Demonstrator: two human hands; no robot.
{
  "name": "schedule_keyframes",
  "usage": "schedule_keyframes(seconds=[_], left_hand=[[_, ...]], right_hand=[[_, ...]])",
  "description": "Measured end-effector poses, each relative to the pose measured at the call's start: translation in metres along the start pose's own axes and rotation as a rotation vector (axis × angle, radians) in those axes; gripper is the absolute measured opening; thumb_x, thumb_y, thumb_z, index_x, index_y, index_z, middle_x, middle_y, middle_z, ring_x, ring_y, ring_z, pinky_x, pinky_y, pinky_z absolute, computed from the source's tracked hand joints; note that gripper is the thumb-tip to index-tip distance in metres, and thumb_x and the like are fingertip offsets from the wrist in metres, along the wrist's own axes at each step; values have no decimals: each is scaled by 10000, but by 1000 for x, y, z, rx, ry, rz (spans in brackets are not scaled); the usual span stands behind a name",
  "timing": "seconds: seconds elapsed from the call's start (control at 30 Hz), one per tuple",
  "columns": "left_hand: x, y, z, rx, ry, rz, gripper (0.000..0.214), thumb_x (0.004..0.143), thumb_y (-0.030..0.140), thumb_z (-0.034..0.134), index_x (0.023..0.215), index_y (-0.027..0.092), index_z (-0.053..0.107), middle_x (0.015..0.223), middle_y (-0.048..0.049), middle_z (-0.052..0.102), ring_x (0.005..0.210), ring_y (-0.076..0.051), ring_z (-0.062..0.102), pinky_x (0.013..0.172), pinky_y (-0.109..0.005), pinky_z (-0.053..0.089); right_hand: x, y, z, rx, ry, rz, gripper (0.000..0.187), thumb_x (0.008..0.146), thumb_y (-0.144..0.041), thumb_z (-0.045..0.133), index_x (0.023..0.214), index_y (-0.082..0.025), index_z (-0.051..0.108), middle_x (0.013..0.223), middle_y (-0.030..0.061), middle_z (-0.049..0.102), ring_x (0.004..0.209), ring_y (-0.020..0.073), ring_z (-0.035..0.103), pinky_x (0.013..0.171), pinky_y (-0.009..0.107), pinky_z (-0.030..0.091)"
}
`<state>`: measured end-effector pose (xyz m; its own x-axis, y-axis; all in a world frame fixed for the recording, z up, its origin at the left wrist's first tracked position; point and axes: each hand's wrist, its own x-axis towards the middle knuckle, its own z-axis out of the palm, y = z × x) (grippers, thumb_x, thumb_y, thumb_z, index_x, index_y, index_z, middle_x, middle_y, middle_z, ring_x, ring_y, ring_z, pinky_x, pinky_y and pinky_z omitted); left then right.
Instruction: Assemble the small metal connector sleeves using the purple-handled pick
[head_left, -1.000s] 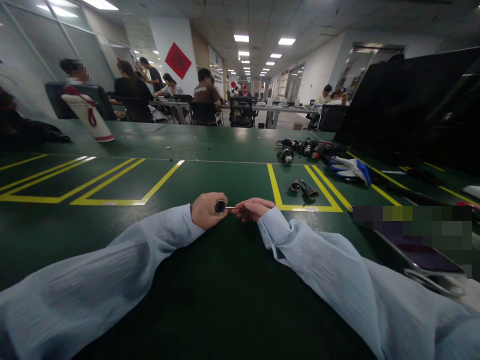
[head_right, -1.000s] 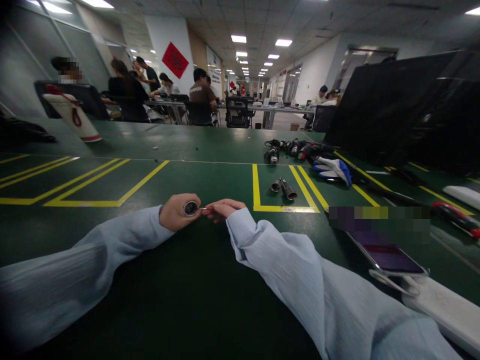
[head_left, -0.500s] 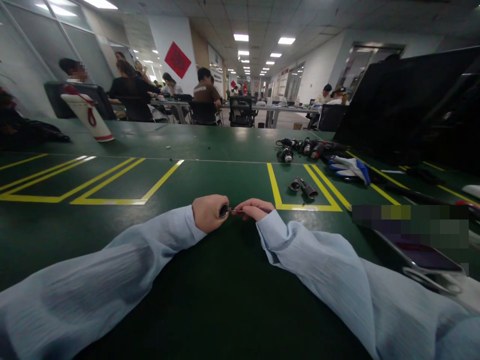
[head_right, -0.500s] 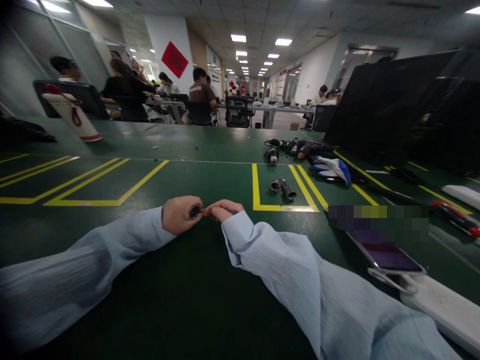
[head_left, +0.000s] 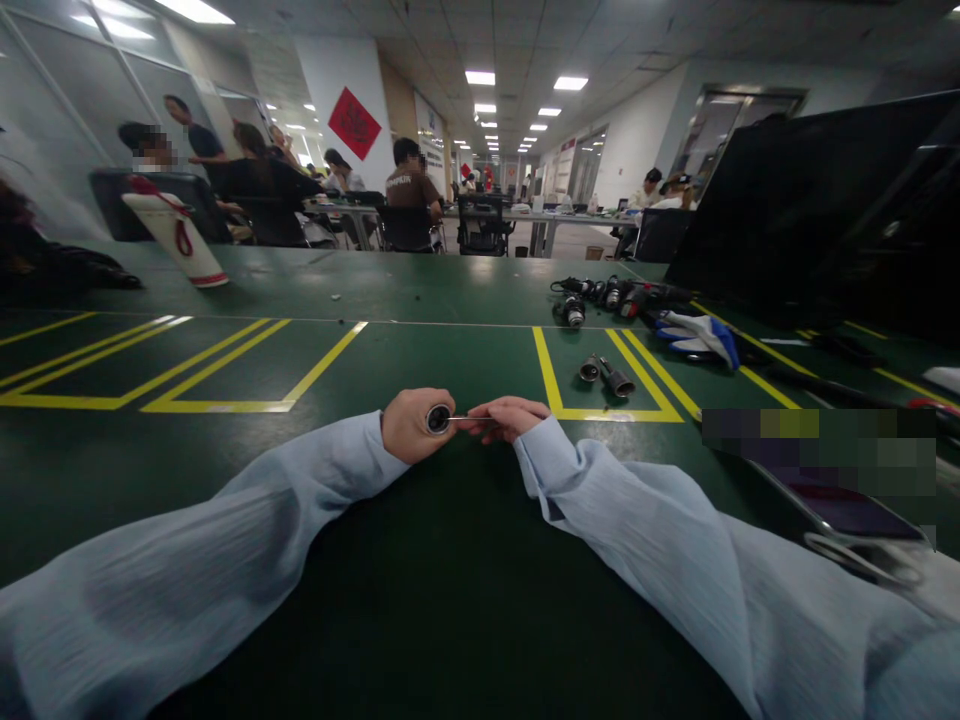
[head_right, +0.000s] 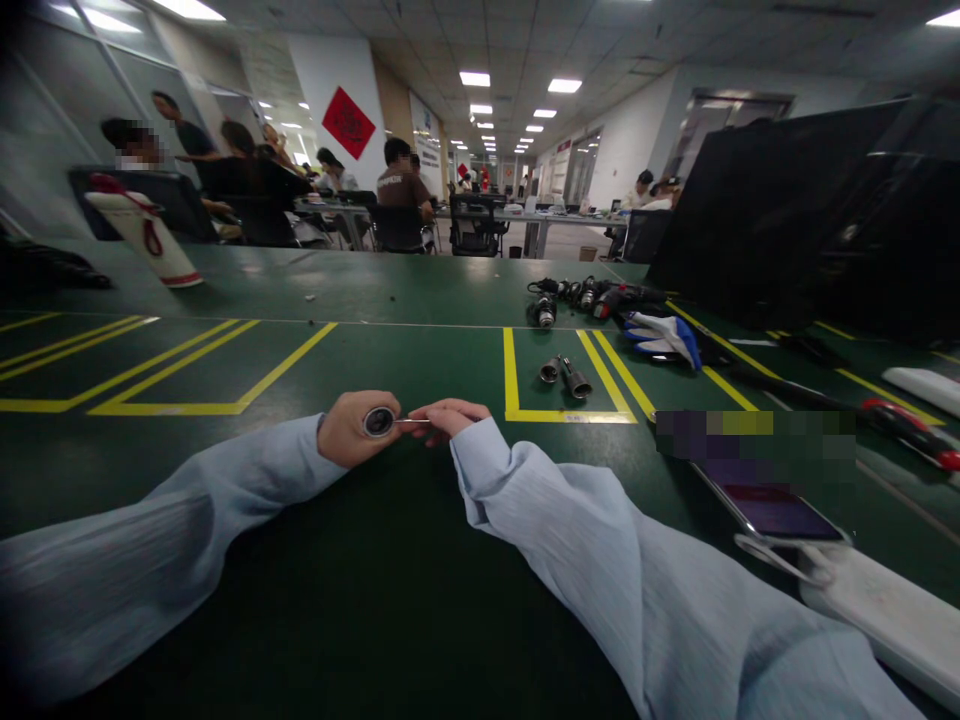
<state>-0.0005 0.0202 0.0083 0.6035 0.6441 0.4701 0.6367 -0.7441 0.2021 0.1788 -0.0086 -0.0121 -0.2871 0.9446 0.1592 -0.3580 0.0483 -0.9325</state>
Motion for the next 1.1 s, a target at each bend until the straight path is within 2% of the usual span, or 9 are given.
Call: schedule_keyframes(seconds=[0.23,0.53,0.7,0.9,1.1], left_hand=[[1,2,3,80,9,-8,122,718,235,481,626,164,518,588,-12,552,548,-129,518,515,-224,376],[-1,2,-2,33,43,16,128,737,250,475,639,170,495,585,2,545,507,-105,496,499,-212,392],[-1,3,0,55,26,10,137,733,250,480,625,168,499,571,5,538,507,-106,495,498,-212,381],[-1,4,3,121,5,-13,104,719,228,482,653,167,534,631,-24,580,599,-141,539,548,-231,385],[-2,2,1,75,22,-5,129,740,248,479,649,166,522,614,-17,570,557,-122,527,537,-218,397]], right_hand=[[-8,-5,7,-180,52,-77,170,701,-250,544,725,-162,687,713,41,705,697,148,634,573,248,461],[-1,0,-1,45,-20,14,171,650,-259,596,726,-136,687,723,67,704,676,158,625,548,255,469],[-3,-2,1,32,-1,-8,175,662,-273,591,722,-135,680,719,65,702,676,156,625,552,251,470],[-9,-5,7,-173,56,-83,169,700,-249,547,724,-168,693,709,38,702,677,136,623,551,233,462],[-5,-4,2,-10,0,9,178,659,-268,588,725,-136,689,711,60,704,655,147,619,543,246,469]])
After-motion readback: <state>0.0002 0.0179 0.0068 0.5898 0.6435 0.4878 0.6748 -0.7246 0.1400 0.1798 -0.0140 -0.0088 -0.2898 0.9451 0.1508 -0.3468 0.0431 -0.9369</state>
